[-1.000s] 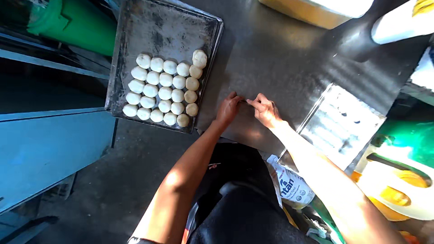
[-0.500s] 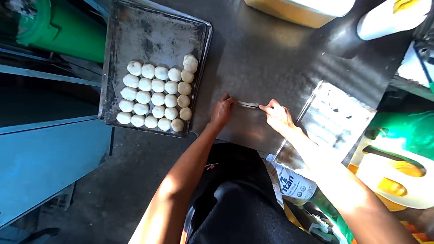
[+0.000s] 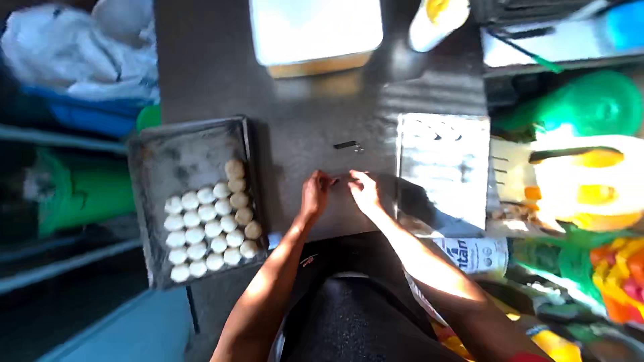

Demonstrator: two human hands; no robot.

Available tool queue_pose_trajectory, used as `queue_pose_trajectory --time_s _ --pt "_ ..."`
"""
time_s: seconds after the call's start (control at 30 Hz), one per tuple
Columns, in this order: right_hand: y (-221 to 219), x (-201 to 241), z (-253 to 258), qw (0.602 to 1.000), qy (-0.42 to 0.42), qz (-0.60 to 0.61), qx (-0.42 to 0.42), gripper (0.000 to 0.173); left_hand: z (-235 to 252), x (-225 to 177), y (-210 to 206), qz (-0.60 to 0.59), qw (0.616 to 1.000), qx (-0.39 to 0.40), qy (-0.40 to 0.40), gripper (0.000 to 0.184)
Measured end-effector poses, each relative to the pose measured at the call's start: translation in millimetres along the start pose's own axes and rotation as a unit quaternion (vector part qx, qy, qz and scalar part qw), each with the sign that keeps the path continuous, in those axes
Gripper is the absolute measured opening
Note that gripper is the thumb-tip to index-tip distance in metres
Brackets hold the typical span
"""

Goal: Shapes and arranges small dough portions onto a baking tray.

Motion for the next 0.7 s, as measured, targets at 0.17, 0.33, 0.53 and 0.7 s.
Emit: queue_pose_trajectory --time_s 0.17,0.33,0.53,0.7 --pt "56 -25 3 0.966 -0.124 0.224 -0.044 0.028 1 -103 -55 -0.043 0.991 0.096 -0.078 0.023" --pt "159 -55 39 0.837 -0.333 0.423 -0.097 0.029 21 -180 -129 -0.101 0.988 0.09 -0.077 0.018" --pt "276 -121 124 0.963 -0.134 0.18 -0.152 0.034 66 -256 -248 -0.192 0.964 0.184 -0.025 0.024" --pt "353 -168 188 0.988 -0.078 -0.021 -0.132 0.035 130 -307 -325 -0.029 0.973 0.196 -0.119 0.026"
Point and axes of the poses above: each hand's wrist, its own z-axis towards the middle knuckle, its own y-axis out of the back of the hand, x = y × z, the point moved 4 cm from there along z, towards the middle knuckle, and after that the axes turned 13 degrees about -x, right-handed, at the moved point
